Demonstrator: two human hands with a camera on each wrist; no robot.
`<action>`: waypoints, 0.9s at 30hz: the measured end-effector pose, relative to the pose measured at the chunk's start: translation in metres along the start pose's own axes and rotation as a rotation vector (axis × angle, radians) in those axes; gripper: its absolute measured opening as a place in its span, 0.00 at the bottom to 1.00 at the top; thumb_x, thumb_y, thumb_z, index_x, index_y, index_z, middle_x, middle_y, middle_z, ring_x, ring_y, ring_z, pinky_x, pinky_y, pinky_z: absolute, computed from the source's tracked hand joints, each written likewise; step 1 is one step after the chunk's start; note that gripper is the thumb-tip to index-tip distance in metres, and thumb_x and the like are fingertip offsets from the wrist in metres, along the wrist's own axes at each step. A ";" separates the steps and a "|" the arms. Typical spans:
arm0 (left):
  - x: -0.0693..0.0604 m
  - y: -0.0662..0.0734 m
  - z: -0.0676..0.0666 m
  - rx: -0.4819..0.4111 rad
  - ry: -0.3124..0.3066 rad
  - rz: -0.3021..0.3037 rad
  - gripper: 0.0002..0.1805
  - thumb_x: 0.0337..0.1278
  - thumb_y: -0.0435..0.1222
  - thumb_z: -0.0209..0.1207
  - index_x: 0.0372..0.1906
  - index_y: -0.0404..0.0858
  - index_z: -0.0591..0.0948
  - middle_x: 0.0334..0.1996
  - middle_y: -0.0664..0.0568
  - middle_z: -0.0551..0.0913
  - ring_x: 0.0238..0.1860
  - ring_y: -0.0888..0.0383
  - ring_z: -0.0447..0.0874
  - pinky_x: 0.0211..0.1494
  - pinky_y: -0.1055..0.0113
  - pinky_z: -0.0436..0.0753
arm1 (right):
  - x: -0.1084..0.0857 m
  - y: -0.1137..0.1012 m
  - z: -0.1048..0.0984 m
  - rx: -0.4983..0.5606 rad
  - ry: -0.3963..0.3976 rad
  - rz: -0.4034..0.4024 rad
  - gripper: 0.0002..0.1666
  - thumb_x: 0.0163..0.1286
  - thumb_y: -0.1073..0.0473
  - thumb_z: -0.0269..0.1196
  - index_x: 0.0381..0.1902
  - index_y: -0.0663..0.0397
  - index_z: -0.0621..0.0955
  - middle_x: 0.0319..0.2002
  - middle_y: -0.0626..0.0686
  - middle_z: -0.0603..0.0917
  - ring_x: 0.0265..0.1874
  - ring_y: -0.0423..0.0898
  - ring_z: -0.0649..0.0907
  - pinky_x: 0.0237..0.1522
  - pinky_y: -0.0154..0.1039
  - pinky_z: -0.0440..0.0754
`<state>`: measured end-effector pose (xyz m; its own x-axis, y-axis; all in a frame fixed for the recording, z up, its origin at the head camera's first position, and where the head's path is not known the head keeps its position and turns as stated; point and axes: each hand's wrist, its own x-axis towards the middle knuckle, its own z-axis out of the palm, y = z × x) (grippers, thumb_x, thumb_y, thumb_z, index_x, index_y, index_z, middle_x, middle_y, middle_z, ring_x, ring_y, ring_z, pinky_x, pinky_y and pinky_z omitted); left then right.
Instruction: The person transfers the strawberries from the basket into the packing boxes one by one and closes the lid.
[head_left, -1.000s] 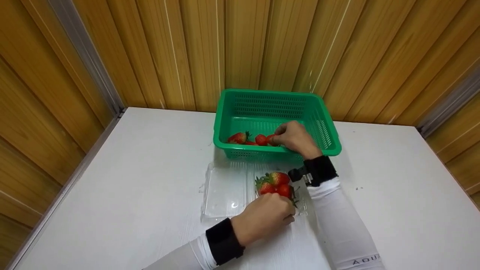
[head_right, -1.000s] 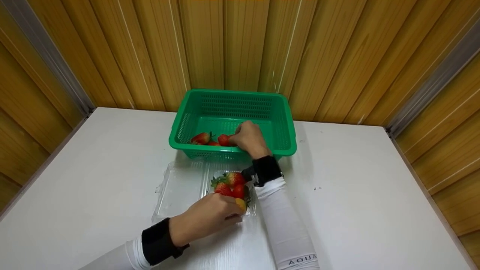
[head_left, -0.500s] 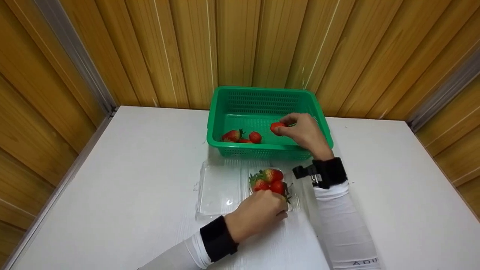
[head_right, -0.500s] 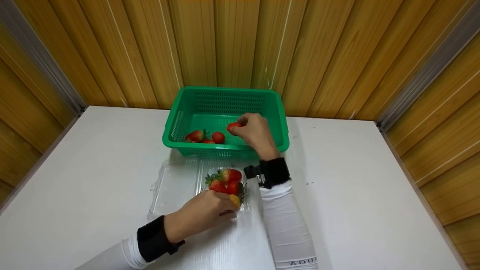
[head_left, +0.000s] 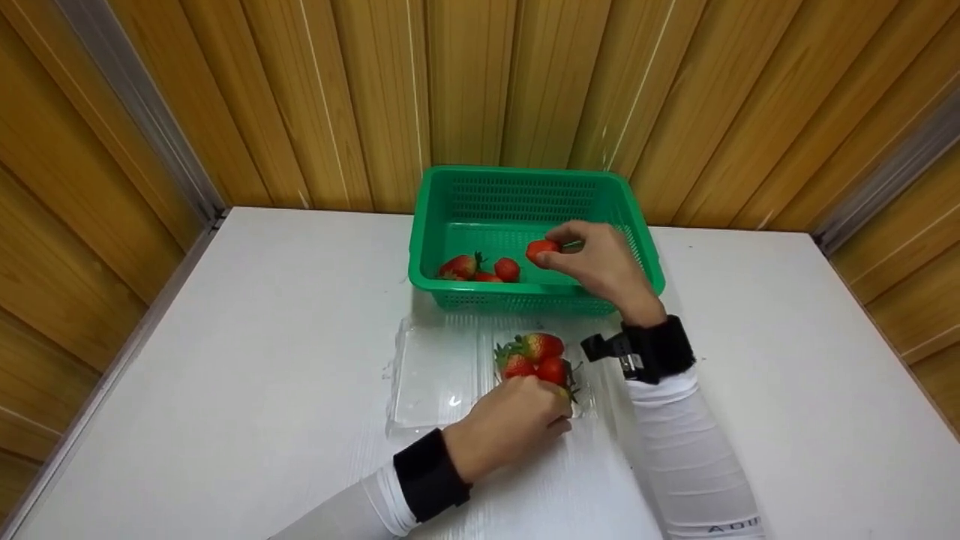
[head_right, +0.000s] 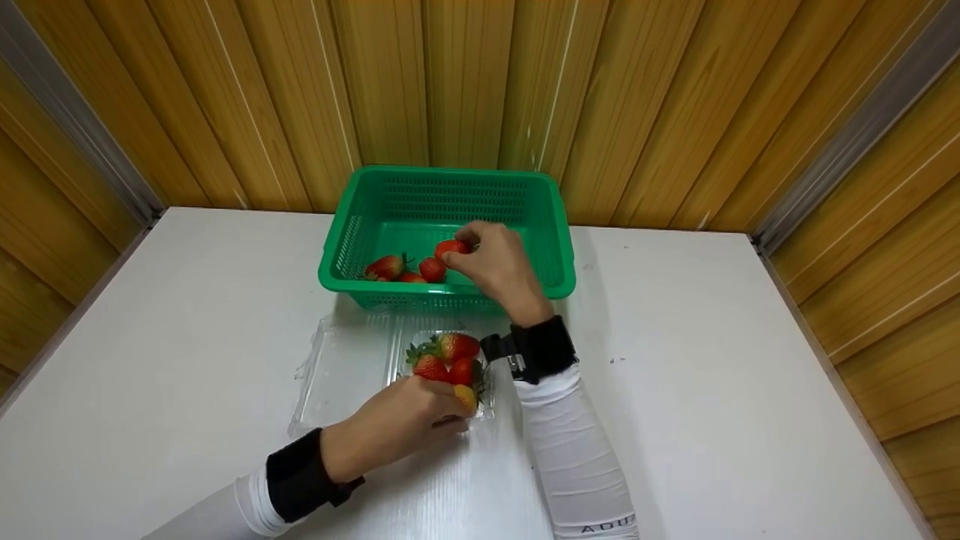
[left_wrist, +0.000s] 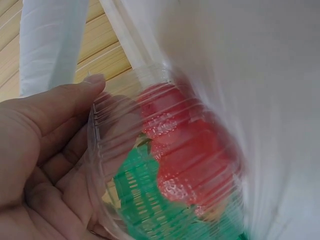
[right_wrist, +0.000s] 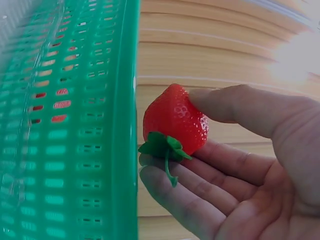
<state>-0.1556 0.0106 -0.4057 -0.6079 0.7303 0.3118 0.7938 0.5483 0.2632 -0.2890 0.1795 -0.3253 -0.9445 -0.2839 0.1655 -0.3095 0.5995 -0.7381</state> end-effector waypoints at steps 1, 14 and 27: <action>-0.001 0.000 -0.001 0.008 -0.002 -0.004 0.05 0.63 0.34 0.73 0.32 0.43 0.90 0.26 0.60 0.86 0.32 0.65 0.87 0.38 0.78 0.81 | 0.000 -0.002 0.002 0.008 -0.003 -0.007 0.21 0.73 0.57 0.72 0.57 0.64 0.86 0.54 0.61 0.87 0.52 0.57 0.88 0.54 0.52 0.85; 0.000 0.005 -0.002 0.032 -0.018 -0.019 0.04 0.64 0.35 0.73 0.33 0.44 0.90 0.27 0.61 0.86 0.32 0.66 0.87 0.38 0.77 0.81 | -0.018 -0.003 0.001 0.046 -0.040 -0.071 0.23 0.72 0.56 0.73 0.59 0.65 0.85 0.52 0.61 0.89 0.51 0.56 0.89 0.55 0.51 0.84; 0.000 0.004 0.000 0.021 -0.010 -0.010 0.04 0.64 0.34 0.73 0.33 0.44 0.90 0.27 0.60 0.86 0.32 0.66 0.87 0.36 0.77 0.80 | -0.029 -0.011 -0.003 0.057 -0.052 -0.096 0.23 0.70 0.58 0.75 0.59 0.64 0.85 0.51 0.58 0.90 0.50 0.52 0.90 0.53 0.47 0.86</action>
<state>-0.1522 0.0126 -0.4044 -0.6154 0.7290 0.2997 0.7881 0.5640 0.2465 -0.2585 0.1838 -0.3203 -0.9033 -0.3776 0.2039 -0.3901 0.5246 -0.7567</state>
